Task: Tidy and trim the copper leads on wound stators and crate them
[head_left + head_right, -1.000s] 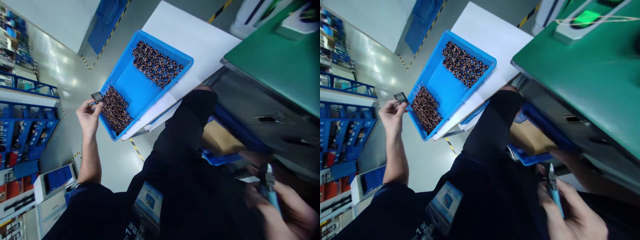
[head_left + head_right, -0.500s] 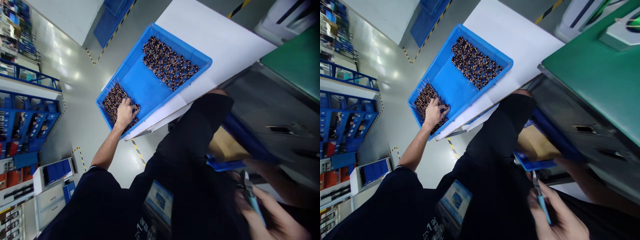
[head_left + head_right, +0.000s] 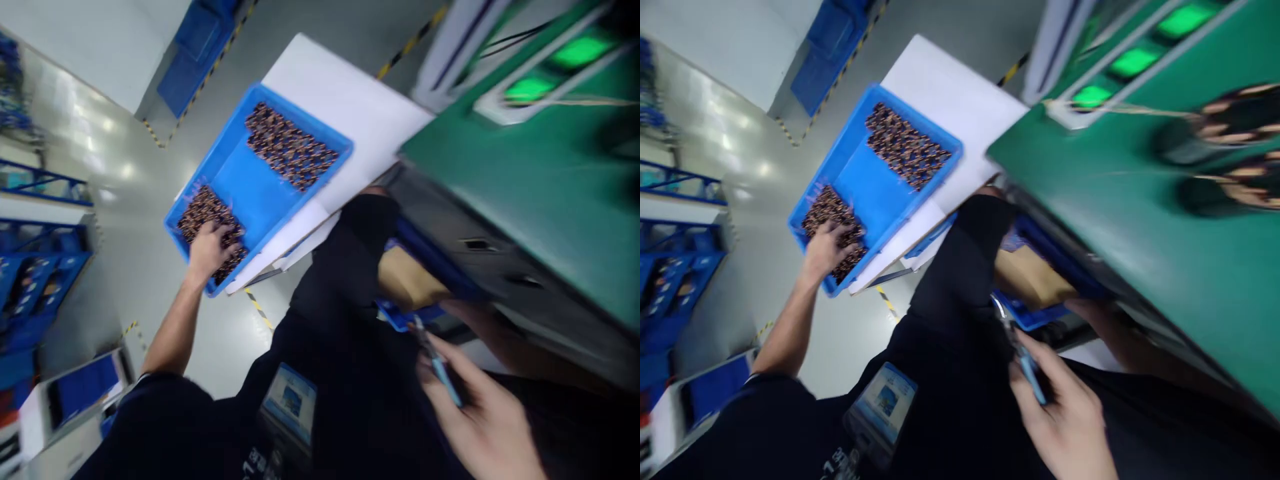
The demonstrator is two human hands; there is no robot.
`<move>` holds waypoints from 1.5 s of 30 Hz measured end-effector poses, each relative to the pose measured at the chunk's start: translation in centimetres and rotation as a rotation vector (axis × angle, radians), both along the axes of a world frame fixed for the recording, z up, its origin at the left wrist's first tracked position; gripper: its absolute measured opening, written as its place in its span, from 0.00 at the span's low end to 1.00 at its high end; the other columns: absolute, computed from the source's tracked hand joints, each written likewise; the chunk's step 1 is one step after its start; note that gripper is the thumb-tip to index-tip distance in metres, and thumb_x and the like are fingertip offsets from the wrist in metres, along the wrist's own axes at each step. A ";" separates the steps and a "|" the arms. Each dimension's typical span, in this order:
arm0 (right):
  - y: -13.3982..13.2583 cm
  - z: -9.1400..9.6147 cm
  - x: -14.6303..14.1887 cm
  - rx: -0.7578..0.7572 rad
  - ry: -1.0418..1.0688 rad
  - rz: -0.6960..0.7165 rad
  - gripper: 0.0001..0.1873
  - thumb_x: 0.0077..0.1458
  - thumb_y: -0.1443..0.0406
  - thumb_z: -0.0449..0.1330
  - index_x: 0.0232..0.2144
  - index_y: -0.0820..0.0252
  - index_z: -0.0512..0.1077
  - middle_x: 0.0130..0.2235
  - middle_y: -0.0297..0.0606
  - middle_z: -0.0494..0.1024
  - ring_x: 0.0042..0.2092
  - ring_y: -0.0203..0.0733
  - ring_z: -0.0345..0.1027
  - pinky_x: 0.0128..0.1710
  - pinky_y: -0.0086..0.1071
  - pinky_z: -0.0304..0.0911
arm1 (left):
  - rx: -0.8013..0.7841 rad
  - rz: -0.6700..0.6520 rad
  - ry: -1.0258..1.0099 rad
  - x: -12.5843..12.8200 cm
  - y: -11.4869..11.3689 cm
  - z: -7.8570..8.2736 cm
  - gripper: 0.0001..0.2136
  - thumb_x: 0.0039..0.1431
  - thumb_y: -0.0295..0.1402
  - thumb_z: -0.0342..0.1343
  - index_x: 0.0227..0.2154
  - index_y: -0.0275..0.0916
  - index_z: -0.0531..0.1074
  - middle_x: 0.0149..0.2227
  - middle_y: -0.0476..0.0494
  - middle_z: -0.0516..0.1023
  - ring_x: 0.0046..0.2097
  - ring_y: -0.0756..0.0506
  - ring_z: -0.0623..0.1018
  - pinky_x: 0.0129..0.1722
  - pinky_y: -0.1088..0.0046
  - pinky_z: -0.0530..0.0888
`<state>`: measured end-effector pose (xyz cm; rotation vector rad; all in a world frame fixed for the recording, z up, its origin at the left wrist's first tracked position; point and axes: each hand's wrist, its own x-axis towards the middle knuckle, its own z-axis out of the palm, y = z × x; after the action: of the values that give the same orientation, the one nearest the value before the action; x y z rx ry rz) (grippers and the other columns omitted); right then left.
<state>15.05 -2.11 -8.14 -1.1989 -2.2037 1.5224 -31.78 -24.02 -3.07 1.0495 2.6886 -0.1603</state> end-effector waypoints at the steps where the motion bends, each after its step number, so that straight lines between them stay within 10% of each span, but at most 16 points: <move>1: -0.1 0.5 -0.4 -0.002 0.070 0.012 0.19 0.69 0.54 0.67 0.57 0.48 0.86 0.49 0.44 0.91 0.48 0.58 0.91 0.52 0.46 0.87 | 0.079 -0.030 0.014 0.2 0.8 0.8 0.23 0.74 0.51 0.64 0.60 0.40 0.84 0.56 0.33 0.81 0.59 0.32 0.80 0.64 0.46 0.81; 4: -0.2 1.3 -1.4 0.024 0.109 0.020 0.20 0.71 0.60 0.64 0.61 0.52 0.85 0.48 0.41 0.91 0.44 0.50 0.89 0.53 0.41 0.86 | 0.435 -0.182 0.046 0.5 5.6 1.9 0.22 0.73 0.57 0.63 0.57 0.49 0.86 0.50 0.38 0.81 0.55 0.31 0.80 0.64 0.39 0.78; 8: -0.7 2.3 -1.5 0.041 0.090 0.006 0.25 0.69 0.66 0.61 0.65 0.53 0.83 0.50 0.42 0.89 0.47 0.46 0.88 0.54 0.36 0.84 | 1.048 -0.700 0.010 3.7 17.6 3.1 0.15 0.63 0.54 0.77 0.48 0.57 0.88 0.49 0.45 0.85 0.49 0.35 0.79 0.62 0.38 0.76; 11: -1.6 3.2 -0.6 0.030 0.097 -0.012 0.27 0.69 0.68 0.60 0.66 0.53 0.82 0.46 0.39 0.88 0.42 0.42 0.85 0.47 0.31 0.82 | 1.091 -0.849 -0.096 9.9 25.3 6.5 0.14 0.63 0.50 0.80 0.41 0.49 0.87 0.49 0.44 0.86 0.53 0.37 0.78 0.65 0.43 0.74; 14: -2.6 3.3 1.0 0.019 0.100 -0.064 0.28 0.68 0.69 0.60 0.66 0.51 0.82 0.44 0.37 0.86 0.39 0.40 0.83 0.43 0.29 0.80 | 0.980 -0.956 -0.063 16.9 28.3 9.5 0.06 0.76 0.42 0.69 0.45 0.48 0.86 0.38 0.47 0.82 0.44 0.41 0.81 0.51 0.57 0.77; 19: -4.5 2.0 3.4 0.012 0.103 -0.213 0.25 0.70 0.68 0.60 0.65 0.53 0.82 0.51 0.43 0.88 0.48 0.46 0.87 0.45 0.32 0.81 | 0.823 -0.843 -0.047 21.5 30.0 7.1 0.18 0.71 0.39 0.72 0.59 0.45 0.79 0.29 0.51 0.78 0.25 0.47 0.72 0.31 0.68 0.67; 25: -5.7 1.2 4.2 -0.010 0.118 -0.266 0.24 0.72 0.67 0.60 0.66 0.53 0.81 0.48 0.41 0.87 0.44 0.44 0.85 0.44 0.32 0.80 | 0.768 -0.728 0.036 21.0 32.4 2.9 0.18 0.65 0.47 0.78 0.47 0.44 0.80 0.35 0.47 0.78 0.28 0.46 0.73 0.30 0.69 0.67; 30: -4.5 1.4 3.9 -0.023 0.124 -0.217 0.24 0.72 0.66 0.60 0.66 0.53 0.81 0.43 0.38 0.84 0.38 0.41 0.79 0.39 0.31 0.75 | 0.830 -0.820 -0.079 22.1 29.8 3.1 0.13 0.77 0.49 0.67 0.48 0.45 0.82 0.49 0.41 0.80 0.41 0.44 0.82 0.32 0.70 0.73; 37: -2.1 2.7 3.5 -0.016 0.161 -0.250 0.24 0.70 0.69 0.62 0.65 0.54 0.82 0.40 0.36 0.80 0.37 0.40 0.75 0.39 0.31 0.72 | 1.007 -0.631 -1.083 23.1 25.9 3.3 0.08 0.80 0.43 0.64 0.49 0.46 0.78 0.55 0.41 0.83 0.53 0.43 0.87 0.38 0.72 0.85; 42: -1.9 3.0 3.5 0.007 0.252 -0.370 0.21 0.73 0.68 0.63 0.64 0.53 0.82 0.41 0.35 0.80 0.37 0.38 0.73 0.41 0.33 0.71 | 1.156 -0.774 -0.920 24.3 25.1 3.4 0.18 0.70 0.49 0.74 0.39 0.44 0.73 0.46 0.45 0.84 0.47 0.44 0.85 0.46 0.62 0.86; 45: -2.2 3.3 3.5 0.018 0.328 -0.437 0.22 0.74 0.67 0.64 0.66 0.48 0.80 0.41 0.33 0.79 0.40 0.38 0.74 0.45 0.34 0.71 | 1.218 -0.799 -0.907 24.5 25.3 3.0 0.21 0.68 0.49 0.77 0.53 0.47 0.77 0.46 0.47 0.85 0.45 0.46 0.86 0.41 0.67 0.85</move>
<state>18.57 -4.35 -4.82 -1.2205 -1.6160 1.3927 -7.27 1.23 -0.12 1.7805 1.2488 1.5328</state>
